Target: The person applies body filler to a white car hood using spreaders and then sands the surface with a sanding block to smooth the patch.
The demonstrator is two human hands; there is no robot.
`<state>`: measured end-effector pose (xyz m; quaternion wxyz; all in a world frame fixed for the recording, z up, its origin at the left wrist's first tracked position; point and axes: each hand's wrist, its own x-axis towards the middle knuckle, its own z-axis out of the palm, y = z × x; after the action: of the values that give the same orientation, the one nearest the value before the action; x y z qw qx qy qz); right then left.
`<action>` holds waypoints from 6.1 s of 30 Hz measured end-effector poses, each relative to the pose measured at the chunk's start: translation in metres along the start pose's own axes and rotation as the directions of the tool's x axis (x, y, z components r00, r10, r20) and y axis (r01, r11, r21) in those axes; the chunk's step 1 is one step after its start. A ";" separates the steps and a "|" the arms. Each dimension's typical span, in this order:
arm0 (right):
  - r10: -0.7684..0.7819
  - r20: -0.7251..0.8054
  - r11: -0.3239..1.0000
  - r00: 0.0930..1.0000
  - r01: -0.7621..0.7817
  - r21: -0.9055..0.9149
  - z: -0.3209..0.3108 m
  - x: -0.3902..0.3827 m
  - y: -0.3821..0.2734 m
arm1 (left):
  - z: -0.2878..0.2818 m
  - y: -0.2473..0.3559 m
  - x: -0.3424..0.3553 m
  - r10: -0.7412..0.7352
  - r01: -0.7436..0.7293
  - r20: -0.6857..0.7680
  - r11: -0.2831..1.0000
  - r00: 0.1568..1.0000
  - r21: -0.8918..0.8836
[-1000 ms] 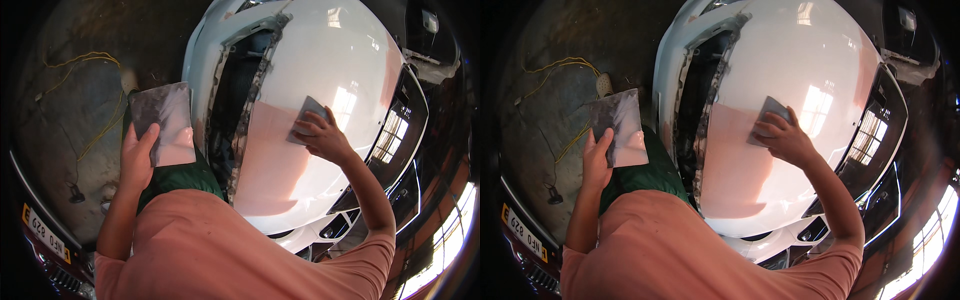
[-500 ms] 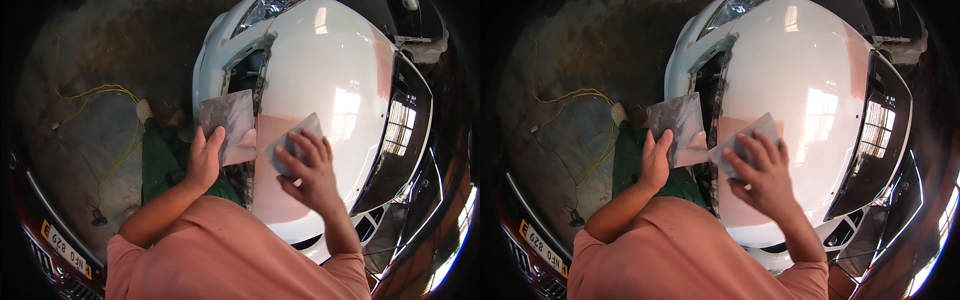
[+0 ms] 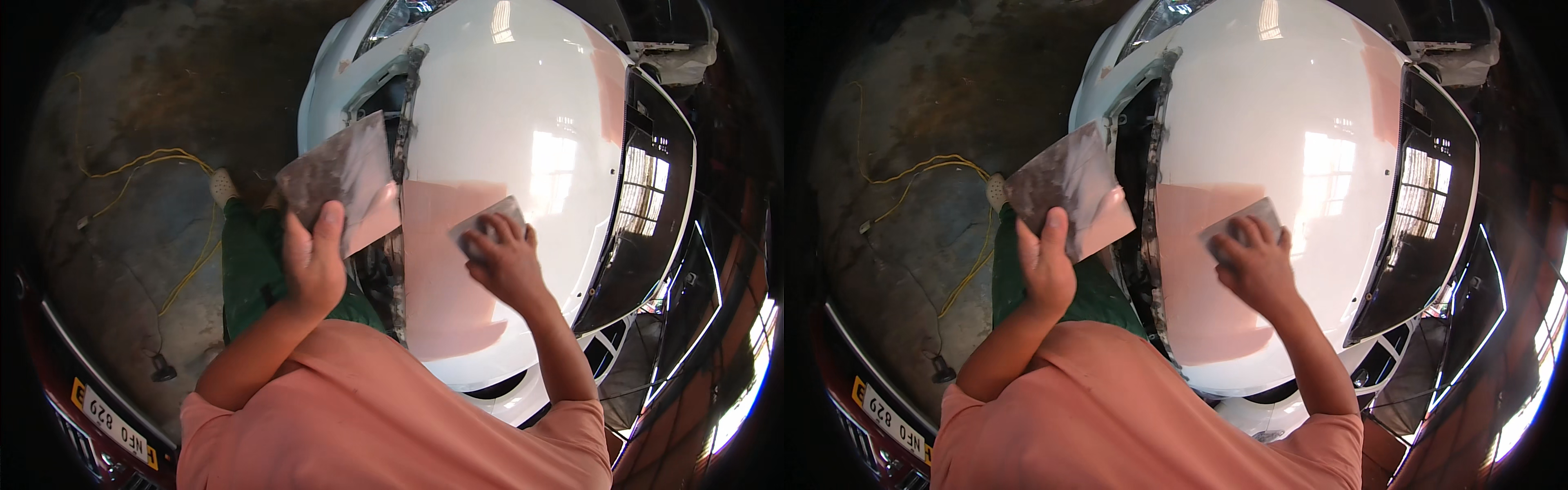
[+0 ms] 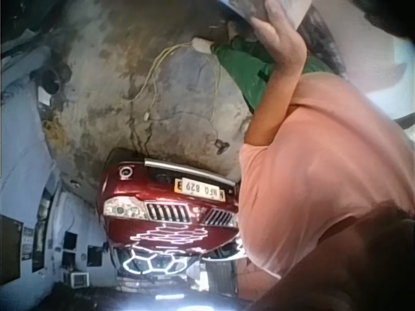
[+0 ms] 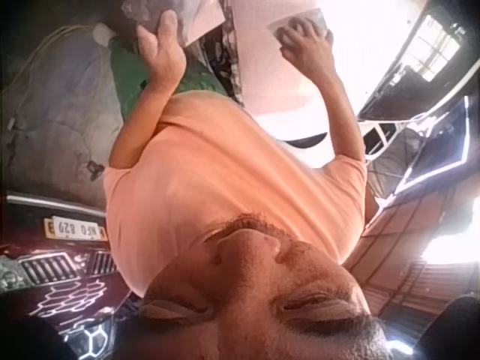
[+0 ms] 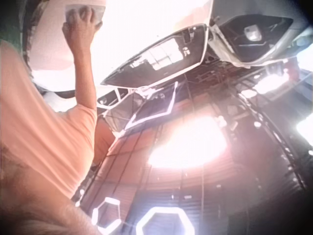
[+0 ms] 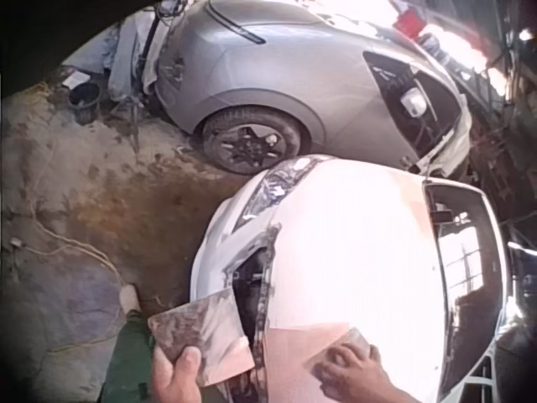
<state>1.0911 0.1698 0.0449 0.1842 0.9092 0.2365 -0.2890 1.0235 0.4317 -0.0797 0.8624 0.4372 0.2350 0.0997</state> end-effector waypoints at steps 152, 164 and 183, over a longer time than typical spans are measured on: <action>0.968 0.168 -0.249 -0.184 -0.683 0.687 0.056 0.224 -0.285 | -0.102 0.053 0.438 -0.916 -0.402 0.328 0.216 0.232 0.890; 0.977 0.070 -0.109 -0.201 -0.189 0.976 -0.123 0.170 -0.352 | 0.020 0.019 0.241 -0.947 0.299 0.142 0.052 -0.287 0.953; 0.955 0.096 -0.247 -0.279 -0.576 0.779 -0.136 0.139 -0.323 | 0.067 0.066 0.237 -0.558 0.045 0.795 0.811 -0.239 0.583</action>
<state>1.0778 0.5435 0.0005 -0.0366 0.7957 -0.5683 0.2062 1.2651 0.5139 -0.0682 0.6360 0.4221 -0.3746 -0.5263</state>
